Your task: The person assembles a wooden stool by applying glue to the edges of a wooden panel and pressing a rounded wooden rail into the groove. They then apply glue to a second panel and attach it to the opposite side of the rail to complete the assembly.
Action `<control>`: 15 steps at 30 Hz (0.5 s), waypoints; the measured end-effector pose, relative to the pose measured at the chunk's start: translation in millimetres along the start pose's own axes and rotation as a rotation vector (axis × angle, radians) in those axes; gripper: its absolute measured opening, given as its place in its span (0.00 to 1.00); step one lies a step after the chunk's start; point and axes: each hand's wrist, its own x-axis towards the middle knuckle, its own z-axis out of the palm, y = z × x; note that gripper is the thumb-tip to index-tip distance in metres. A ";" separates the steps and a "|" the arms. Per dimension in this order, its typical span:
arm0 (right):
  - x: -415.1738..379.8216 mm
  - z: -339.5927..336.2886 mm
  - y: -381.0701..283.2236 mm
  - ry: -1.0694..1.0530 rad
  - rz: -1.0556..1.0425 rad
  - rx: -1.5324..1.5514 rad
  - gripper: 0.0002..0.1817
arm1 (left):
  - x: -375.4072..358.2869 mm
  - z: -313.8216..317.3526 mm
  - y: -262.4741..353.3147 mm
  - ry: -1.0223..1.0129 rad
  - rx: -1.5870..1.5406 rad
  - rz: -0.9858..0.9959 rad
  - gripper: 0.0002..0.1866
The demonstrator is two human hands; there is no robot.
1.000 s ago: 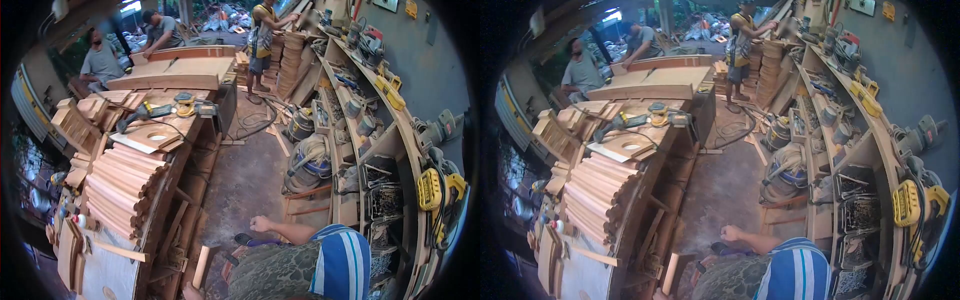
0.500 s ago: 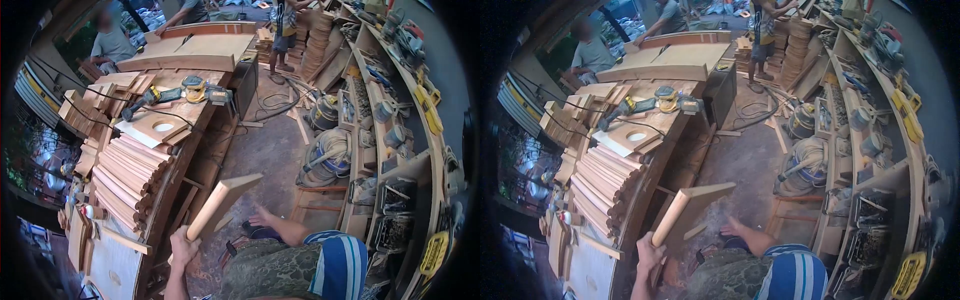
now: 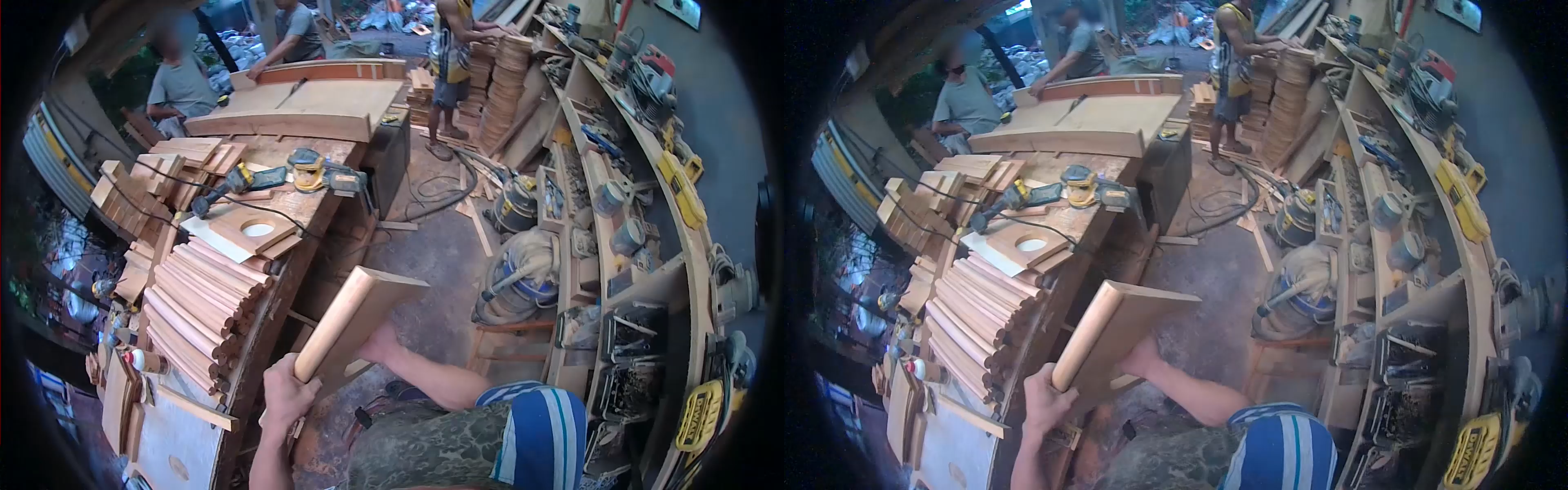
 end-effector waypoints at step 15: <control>3.1 56.1 -234.7 -0.293 0.083 1.207 0.37 | 8.2 -87.5 -57.3 0.006 -0.662 -0.005 0.37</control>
